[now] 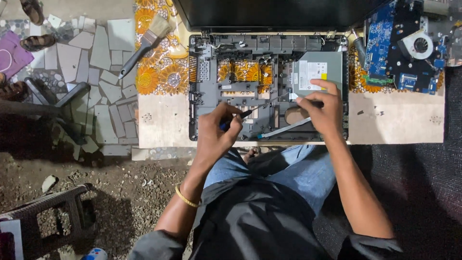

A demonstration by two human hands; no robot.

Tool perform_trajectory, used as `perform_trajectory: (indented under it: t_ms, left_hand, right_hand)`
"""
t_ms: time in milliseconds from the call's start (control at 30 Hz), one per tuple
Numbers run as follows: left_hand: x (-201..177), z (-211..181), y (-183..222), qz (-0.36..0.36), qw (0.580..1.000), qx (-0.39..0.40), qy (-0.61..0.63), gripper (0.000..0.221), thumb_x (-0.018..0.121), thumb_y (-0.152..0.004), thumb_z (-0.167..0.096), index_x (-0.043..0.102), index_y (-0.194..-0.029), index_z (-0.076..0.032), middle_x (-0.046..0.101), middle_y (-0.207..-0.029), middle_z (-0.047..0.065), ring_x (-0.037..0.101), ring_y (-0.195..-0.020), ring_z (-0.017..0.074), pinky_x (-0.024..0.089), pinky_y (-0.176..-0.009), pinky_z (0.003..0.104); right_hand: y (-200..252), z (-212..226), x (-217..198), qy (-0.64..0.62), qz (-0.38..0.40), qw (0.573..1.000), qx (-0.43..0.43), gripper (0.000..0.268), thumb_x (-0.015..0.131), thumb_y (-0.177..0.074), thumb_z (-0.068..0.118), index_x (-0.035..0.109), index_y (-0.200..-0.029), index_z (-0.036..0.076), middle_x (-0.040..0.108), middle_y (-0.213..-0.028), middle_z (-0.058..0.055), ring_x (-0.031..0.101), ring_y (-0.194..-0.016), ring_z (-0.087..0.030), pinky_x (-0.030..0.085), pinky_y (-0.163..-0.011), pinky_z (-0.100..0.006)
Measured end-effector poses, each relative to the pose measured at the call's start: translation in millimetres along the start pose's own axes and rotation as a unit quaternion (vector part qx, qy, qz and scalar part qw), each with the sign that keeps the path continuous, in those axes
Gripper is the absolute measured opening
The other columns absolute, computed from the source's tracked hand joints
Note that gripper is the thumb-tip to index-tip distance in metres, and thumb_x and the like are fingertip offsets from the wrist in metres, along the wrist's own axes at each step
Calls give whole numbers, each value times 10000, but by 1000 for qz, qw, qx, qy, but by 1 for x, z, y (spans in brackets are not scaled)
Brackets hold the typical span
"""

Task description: Disassembling a laptop by removing internal screws and extracting the motherboard.

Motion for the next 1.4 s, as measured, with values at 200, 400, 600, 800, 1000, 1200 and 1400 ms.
perform_trajectory:
  t_ms: [200, 400, 600, 800, 1000, 1200, 1400]
  left_hand:
    - [3, -22, -27, 24, 998, 43, -27, 155, 674, -937, -167, 793, -955, -69, 604, -544, 103, 542, -468, 210, 441, -503, 351]
    - [17, -53, -41, 72, 990, 99, -66, 84, 689, -924, -116, 770, -937, -97, 574, -507, 85, 554, -428, 227, 441, -465, 336]
    - [40, -61, -56, 118, 975, 132, -134, 93, 689, -919, -114, 764, -914, -60, 605, -509, 65, 549, -401, 211, 461, -471, 327]
    - [87, -116, -74, 217, 921, 198, -255, 165, 683, -835, -145, 758, -925, -28, 674, -565, 180, 743, -566, 469, 587, -560, 574]
    - [44, -60, -72, 199, 957, 142, -158, 157, 716, -937, -155, 769, -968, -11, 682, -624, 124, 716, -547, 345, 592, -580, 442]
    - [-1, 49, -14, 83, 996, -35, -2, 134, 699, -935, -190, 796, -1010, -134, 684, -647, 97, 615, -627, 216, 527, -676, 389]
    - [-15, 73, 9, 13, 995, -80, 63, 148, 717, -963, -170, 824, -1024, -87, 688, -642, 119, 589, -659, 183, 489, -658, 359]
  right_hand:
    - [1, -24, 5, -67, 2, 998, 12, 192, 859, -1055, 218, 800, -928, 87, 655, -1486, -81, 563, -1445, -443, 402, -1223, -547]
    - [1, -26, 4, -96, -2, 995, 7, 211, 862, -1079, 208, 789, -948, 59, 651, -1506, -101, 580, -1426, -444, 415, -1211, -543]
    - [4, -21, 2, -82, -10, 997, 1, 213, 872, -1074, 195, 797, -956, 34, 666, -1484, -80, 619, -1397, -427, 436, -1203, -525]
    - [2, -45, 9, -74, -35, 996, -23, 227, 891, -1091, 247, 838, -972, 61, 692, -1464, -81, 668, -1348, -409, 483, -1178, -500]
    - [3, -15, 0, -101, -53, 993, -14, 182, 876, -1087, 163, 807, -946, 70, 688, -1460, -51, 637, -1343, -319, 467, -1200, -497]
    - [-15, 31, 15, -72, 36, 994, -77, 251, 843, -1076, 209, 809, -856, 93, 739, -1386, -101, 683, -1312, -406, 505, -1140, -497]
    - [-17, 11, 15, -243, 27, 968, 50, 241, 804, -1081, 126, 790, -852, 52, 828, -1060, -120, 780, -999, -175, 580, -963, -332]
Point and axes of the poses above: each hand's wrist, its own y-axis away from the middle knuckle, its own x-axis out of the palm, z = x × y, the point moved 10 cm from there along -y, towards the middle knuckle
